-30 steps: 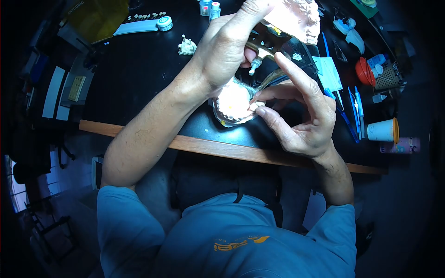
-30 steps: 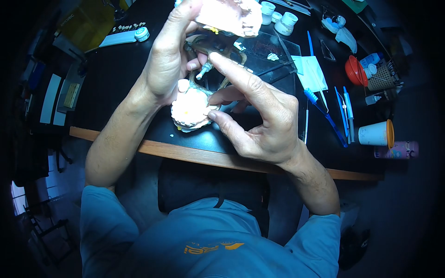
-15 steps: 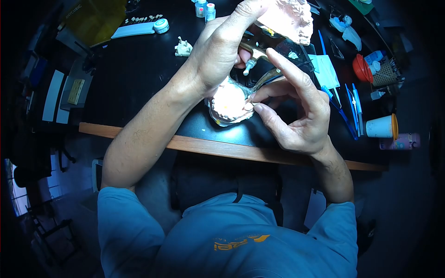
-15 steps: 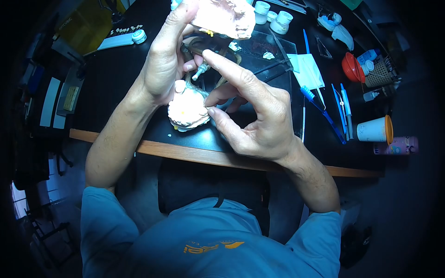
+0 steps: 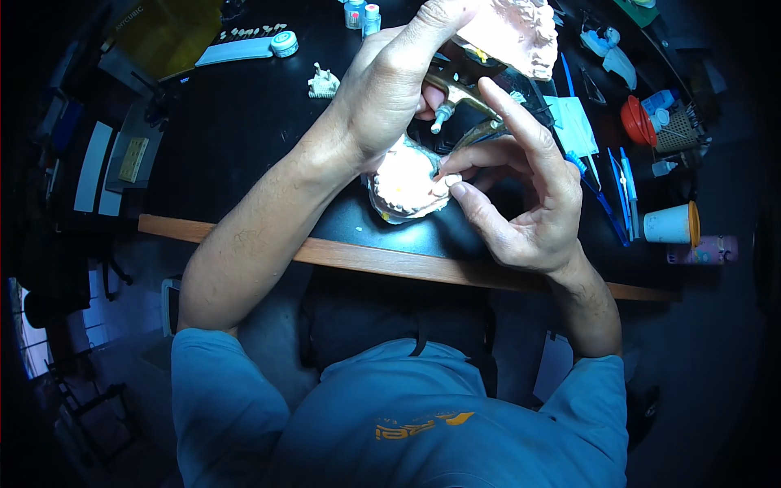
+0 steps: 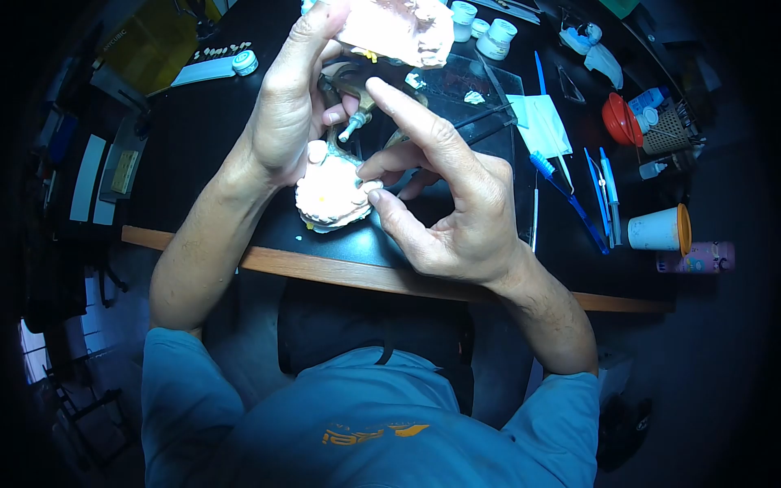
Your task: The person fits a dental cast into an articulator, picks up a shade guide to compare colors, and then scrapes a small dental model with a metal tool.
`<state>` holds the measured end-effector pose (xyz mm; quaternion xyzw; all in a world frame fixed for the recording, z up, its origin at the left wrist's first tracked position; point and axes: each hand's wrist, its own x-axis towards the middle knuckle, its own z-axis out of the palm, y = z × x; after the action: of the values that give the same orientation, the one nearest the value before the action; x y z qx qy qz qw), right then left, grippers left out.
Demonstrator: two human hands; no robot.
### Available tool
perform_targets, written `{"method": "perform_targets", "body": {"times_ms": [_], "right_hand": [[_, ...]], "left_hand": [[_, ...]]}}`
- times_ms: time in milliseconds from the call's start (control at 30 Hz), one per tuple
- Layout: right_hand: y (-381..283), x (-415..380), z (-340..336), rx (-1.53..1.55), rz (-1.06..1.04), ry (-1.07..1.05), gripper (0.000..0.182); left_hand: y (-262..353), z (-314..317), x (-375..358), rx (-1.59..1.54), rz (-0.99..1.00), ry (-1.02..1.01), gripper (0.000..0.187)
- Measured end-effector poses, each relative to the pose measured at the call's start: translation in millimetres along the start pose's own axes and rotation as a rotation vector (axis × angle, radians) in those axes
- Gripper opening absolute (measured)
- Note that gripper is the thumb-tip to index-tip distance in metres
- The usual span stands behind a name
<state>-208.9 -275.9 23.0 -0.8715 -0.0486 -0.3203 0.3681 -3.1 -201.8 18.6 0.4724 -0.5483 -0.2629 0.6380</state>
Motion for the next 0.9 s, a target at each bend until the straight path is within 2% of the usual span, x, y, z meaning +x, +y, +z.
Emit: {"method": "perform_targets", "body": {"times_ms": [333,767,900], "right_hand": [[0.5,1.5,-3.8,-0.034,-0.067,-0.028,0.079],[1.7,2.4,-4.9,-0.09,-0.086,0.046,0.079],[5.9,1.4,-3.8,-0.087,-0.098,0.081,0.072]], "left_hand": [[0.4,1.4,0.6,-0.005,-0.007,-0.001,0.065],[5.2,-1.8,-0.8,0.004,0.001,0.005,0.065],[5.5,-1.6,-0.6,0.007,0.004,0.005,0.065]]}}
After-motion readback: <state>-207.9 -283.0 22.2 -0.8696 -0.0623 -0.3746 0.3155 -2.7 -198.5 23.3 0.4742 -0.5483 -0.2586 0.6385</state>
